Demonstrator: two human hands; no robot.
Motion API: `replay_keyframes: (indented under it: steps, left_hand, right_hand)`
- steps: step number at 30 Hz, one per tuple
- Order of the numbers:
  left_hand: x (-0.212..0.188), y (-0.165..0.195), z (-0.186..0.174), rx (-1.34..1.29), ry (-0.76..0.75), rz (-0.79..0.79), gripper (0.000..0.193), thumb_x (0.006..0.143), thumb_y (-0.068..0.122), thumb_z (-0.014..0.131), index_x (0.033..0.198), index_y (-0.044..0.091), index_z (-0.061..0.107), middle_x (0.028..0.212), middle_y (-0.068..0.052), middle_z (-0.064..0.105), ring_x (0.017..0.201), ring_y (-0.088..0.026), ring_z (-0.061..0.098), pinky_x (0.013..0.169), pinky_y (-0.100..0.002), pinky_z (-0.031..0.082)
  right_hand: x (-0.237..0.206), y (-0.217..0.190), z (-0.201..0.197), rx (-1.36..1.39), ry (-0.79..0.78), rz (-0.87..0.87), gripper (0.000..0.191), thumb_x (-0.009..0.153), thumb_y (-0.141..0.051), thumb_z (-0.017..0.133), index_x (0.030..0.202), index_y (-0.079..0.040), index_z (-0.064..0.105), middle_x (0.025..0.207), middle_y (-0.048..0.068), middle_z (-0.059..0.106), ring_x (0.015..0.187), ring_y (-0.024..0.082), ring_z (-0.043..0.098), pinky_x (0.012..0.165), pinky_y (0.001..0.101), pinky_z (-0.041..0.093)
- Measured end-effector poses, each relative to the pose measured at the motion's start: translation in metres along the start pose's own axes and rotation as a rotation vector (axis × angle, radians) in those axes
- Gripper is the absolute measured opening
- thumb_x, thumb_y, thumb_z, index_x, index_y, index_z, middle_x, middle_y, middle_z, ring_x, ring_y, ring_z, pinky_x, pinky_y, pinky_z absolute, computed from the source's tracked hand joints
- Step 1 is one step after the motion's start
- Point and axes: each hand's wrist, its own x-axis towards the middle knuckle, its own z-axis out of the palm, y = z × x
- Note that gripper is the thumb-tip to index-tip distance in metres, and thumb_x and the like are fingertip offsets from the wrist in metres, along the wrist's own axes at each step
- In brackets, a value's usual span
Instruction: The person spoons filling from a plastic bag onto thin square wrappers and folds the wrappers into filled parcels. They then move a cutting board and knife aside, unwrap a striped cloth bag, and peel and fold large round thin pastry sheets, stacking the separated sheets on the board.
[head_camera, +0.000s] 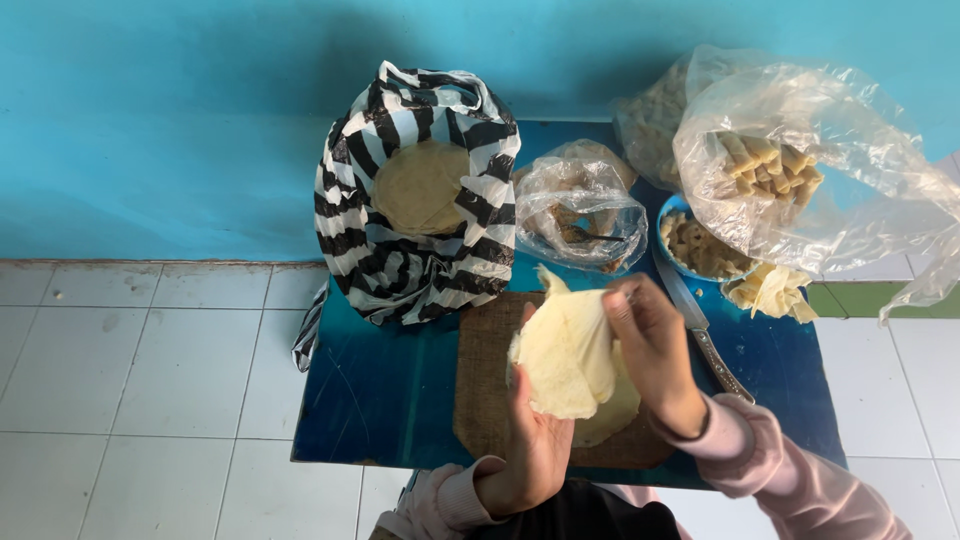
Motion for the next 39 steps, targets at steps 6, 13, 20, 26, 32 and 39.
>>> replay_keyframes:
  steps: [6, 13, 20, 26, 32, 39]
  left_hand:
    - [-0.004, 0.004, -0.006, -0.07, 0.065, -0.115, 0.07, 0.107, 0.05, 0.029, 0.164, 0.011, 0.019, 0.167, -0.01, 0.033, 0.152, -0.027, 0.036, 0.124, -0.047, 0.03]
    - [-0.018, 0.032, -0.022, -0.204, 0.206, -0.244, 0.068, 0.106, 0.048, 0.033, 0.157, 0.004, 0.032, 0.153, -0.017, 0.05, 0.135, -0.03, 0.056, 0.109, -0.047, 0.051]
    - [-0.024, 0.056, -0.031, -0.143, 0.153, -0.231, 0.066, 0.107, 0.045, 0.031, 0.153, -0.001, 0.03, 0.146, -0.028, 0.052, 0.129, -0.034, 0.06, 0.101, -0.05, 0.057]
    - [-0.025, 0.067, -0.044, -0.201, 0.267, -0.23, 0.063, 0.105, 0.042, 0.034, 0.152, 0.0, 0.032, 0.146, -0.024, 0.053, 0.127, -0.033, 0.061, 0.099, -0.051, 0.058]
    - [-0.033, 0.074, -0.068, -0.225, 0.23, -0.11, 0.06, 0.107, 0.039, 0.039, 0.153, 0.001, 0.032, 0.144, -0.027, 0.053, 0.127, -0.035, 0.061, 0.097, -0.054, 0.057]
    - [-0.043, 0.09, -0.085, -0.14, 0.401, 0.098, 0.06, 0.107, 0.04, 0.041, 0.154, 0.002, 0.036, 0.147, -0.022, 0.053, 0.13, -0.034, 0.058, 0.101, -0.054, 0.055]
  right_hand:
    - [0.011, -0.002, -0.009, -0.077, 0.081, -0.106, 0.019, 0.11, -0.021, 0.057, 0.106, -0.002, 0.059, 0.087, -0.005, 0.06, 0.076, 0.0, 0.051, 0.065, 0.0178, 0.044]
    - [0.02, -0.036, -0.037, -0.545, 0.008, -0.279, 0.02, 0.098, -0.019, 0.069, 0.106, 0.0, 0.068, 0.073, 0.002, 0.067, 0.059, 0.003, 0.053, 0.05, 0.0209, 0.041]
    - [0.04, -0.08, -0.059, -0.677, -0.167, -0.488, 0.018, 0.097, -0.017, 0.071, 0.104, 0.0, 0.071, 0.087, 0.007, 0.076, 0.064, 0.007, 0.067, 0.051, 0.0226, 0.049]
    - [0.046, -0.094, -0.067, -0.764, -0.151, -0.48, 0.015, 0.097, -0.015, 0.071, 0.103, -0.001, 0.073, 0.08, 0.007, 0.077, 0.057, 0.009, 0.068, 0.047, 0.0238, 0.048]
    - [0.052, -0.1, -0.07, -0.765, -0.087, -0.527, 0.017, 0.102, -0.016, 0.071, 0.11, 0.0, 0.07, 0.081, 0.007, 0.074, 0.063, 0.01, 0.069, 0.053, 0.0238, 0.05]
    - [0.051, -0.111, -0.058, -0.961, -0.087, -0.412, 0.02, 0.096, -0.014, 0.071, 0.112, -0.002, 0.074, 0.066, 0.007, 0.072, 0.044, 0.011, 0.061, 0.039, 0.0281, 0.038]
